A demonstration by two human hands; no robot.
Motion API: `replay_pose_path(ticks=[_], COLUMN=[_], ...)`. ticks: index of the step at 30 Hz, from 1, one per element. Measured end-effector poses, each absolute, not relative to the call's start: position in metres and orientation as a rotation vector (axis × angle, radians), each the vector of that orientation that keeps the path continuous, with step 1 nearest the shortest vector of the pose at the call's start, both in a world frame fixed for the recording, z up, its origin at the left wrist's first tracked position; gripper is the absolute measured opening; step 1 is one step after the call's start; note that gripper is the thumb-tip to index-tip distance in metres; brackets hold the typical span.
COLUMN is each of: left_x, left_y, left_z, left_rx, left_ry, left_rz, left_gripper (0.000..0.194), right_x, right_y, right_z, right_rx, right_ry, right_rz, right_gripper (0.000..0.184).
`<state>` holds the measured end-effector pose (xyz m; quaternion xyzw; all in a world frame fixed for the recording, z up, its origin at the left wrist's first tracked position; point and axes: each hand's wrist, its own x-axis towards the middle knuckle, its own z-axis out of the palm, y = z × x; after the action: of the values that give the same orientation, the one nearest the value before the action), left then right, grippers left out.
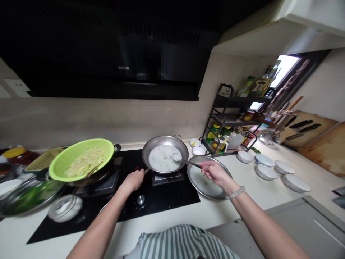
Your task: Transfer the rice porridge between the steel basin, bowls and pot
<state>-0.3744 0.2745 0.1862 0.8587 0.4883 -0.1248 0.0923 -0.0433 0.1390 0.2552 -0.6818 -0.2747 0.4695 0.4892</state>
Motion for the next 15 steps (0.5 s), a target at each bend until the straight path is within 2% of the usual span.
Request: replay_pose_path(ticks=[9, 15], left_x=[-0.374, -0.375], left_y=[0.273, 0.270], left_z=[0.188, 0.190], left_rx=[2.547, 2.561], left_ry=[1.465, 1.456], left_rz=[-0.379, -0.379], left_gripper=[0.033, 0.034], right_x=[0.001, 0.018], right_y=[0.081, 0.056], right_z=[0.257, 0.221], right_rx=[-1.662, -2.024], right_ry=[-0.545, -0.784], right_rz=[1.039, 0.635], right_gripper=[0.026, 0.025])
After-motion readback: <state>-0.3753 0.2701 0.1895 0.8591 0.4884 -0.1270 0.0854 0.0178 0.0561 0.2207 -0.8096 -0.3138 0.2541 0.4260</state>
